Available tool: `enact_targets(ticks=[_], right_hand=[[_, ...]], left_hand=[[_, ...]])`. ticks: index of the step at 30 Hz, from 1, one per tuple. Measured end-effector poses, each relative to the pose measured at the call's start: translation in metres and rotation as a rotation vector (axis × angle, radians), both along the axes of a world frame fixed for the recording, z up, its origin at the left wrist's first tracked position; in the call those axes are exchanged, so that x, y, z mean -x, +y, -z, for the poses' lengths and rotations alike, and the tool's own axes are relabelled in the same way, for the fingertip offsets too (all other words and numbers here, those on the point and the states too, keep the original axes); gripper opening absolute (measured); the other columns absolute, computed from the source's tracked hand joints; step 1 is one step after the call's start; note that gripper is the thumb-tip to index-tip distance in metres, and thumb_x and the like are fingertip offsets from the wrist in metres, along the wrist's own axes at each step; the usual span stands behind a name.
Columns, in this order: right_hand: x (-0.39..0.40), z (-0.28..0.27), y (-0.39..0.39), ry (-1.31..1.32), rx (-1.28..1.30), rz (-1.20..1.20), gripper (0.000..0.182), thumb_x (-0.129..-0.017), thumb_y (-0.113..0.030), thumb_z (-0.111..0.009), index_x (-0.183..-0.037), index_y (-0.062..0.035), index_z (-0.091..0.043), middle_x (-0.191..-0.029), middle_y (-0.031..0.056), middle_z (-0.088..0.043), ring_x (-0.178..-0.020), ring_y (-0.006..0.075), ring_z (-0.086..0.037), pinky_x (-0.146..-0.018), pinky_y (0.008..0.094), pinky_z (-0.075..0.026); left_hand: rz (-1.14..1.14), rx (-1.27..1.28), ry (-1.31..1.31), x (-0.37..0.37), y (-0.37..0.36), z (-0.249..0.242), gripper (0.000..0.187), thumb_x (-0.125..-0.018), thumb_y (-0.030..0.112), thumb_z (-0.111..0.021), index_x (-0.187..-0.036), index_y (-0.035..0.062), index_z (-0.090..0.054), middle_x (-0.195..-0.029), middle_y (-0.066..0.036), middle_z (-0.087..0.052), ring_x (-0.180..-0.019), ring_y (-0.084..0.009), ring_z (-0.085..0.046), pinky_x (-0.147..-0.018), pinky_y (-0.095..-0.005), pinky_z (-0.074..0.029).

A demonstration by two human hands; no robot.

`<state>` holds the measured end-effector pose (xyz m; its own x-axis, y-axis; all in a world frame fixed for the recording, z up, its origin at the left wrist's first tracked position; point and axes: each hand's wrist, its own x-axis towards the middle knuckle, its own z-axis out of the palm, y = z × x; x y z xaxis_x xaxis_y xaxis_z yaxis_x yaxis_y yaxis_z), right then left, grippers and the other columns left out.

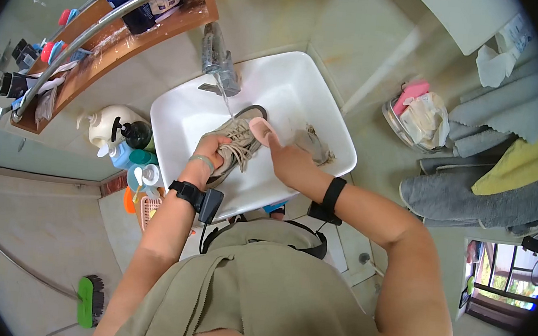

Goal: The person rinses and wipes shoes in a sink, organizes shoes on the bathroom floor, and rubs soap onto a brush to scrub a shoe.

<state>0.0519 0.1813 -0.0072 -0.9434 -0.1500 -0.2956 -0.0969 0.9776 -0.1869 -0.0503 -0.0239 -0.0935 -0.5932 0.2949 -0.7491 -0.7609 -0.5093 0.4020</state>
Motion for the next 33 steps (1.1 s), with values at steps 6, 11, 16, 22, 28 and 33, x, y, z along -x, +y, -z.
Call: enact_targets(ticks=[6,11,16,22,28,33], right_hand=[[0.038,0.023,-0.007,0.254,0.087,-0.031,0.059,-0.084,-0.006,-0.046,-0.139,0.0015,-0.027,-0.078,0.0230,-0.065,-0.070,0.0371,-0.066,-0.063,0.0495,-0.052],[-0.006,0.003,-0.004,-0.005,0.018,-0.090,0.053,-0.085,-0.006,-0.046,-0.134,0.0064,-0.032,-0.072,0.0245,-0.063,-0.064,0.0373,-0.066,-0.056,0.0487,-0.051],[0.038,0.015,0.007,0.207,0.070,-0.090,0.056,-0.084,-0.004,-0.044,-0.137,0.0078,-0.028,-0.072,0.0252,-0.063,-0.065,0.0390,-0.064,-0.057,0.0496,-0.051],[-0.005,0.010,-0.006,-0.070,0.113,-0.099,0.059,-0.085,-0.004,-0.045,-0.139,0.0079,-0.024,-0.073,0.0264,-0.061,-0.066,0.0392,-0.063,-0.060,0.0483,-0.051],[0.041,0.026,0.015,0.234,0.065,-0.026,0.063,-0.084,-0.007,-0.049,-0.141,0.0051,-0.024,-0.068,0.0214,-0.061,-0.061,0.0357,-0.063,-0.058,0.0469,-0.051],[0.012,0.032,-0.004,0.094,-0.074,-0.081,0.060,-0.086,-0.003,-0.042,-0.142,0.0008,-0.022,-0.073,0.0262,-0.062,-0.066,0.0421,-0.063,-0.063,0.0516,-0.050]], left_hand=[[0.036,-0.032,0.063,0.001,-0.003,0.020,0.035,-0.079,-0.013,-0.049,-0.114,-0.0106,-0.049,-0.106,-0.022,-0.057,-0.091,-0.0364,-0.063,-0.081,-0.0428,-0.056],[0.005,-0.030,0.033,0.010,-0.004,0.024,0.033,-0.080,-0.012,-0.050,-0.112,-0.0111,-0.049,-0.104,-0.022,-0.058,-0.090,-0.0355,-0.063,-0.080,-0.0426,-0.056],[0.027,-0.048,0.033,0.005,-0.003,0.022,0.031,-0.080,-0.011,-0.051,-0.111,-0.0120,-0.050,-0.101,-0.022,-0.058,-0.088,-0.0351,-0.064,-0.078,-0.0427,-0.057],[0.028,-0.022,0.034,0.009,-0.002,0.027,0.037,-0.079,-0.009,-0.047,-0.116,-0.0097,-0.048,-0.106,-0.025,-0.059,-0.096,-0.0389,-0.062,-0.090,-0.0476,-0.052],[0.018,0.004,0.041,0.002,-0.003,0.022,0.037,-0.079,-0.009,-0.047,-0.115,-0.0093,-0.049,-0.107,-0.024,-0.060,-0.098,-0.0373,-0.062,-0.092,-0.0441,-0.051],[0.029,0.014,0.036,0.005,-0.003,0.022,0.038,-0.079,-0.009,-0.048,-0.117,-0.0093,-0.049,-0.109,-0.024,-0.060,-0.098,-0.0369,-0.062,-0.093,-0.0435,-0.050]])
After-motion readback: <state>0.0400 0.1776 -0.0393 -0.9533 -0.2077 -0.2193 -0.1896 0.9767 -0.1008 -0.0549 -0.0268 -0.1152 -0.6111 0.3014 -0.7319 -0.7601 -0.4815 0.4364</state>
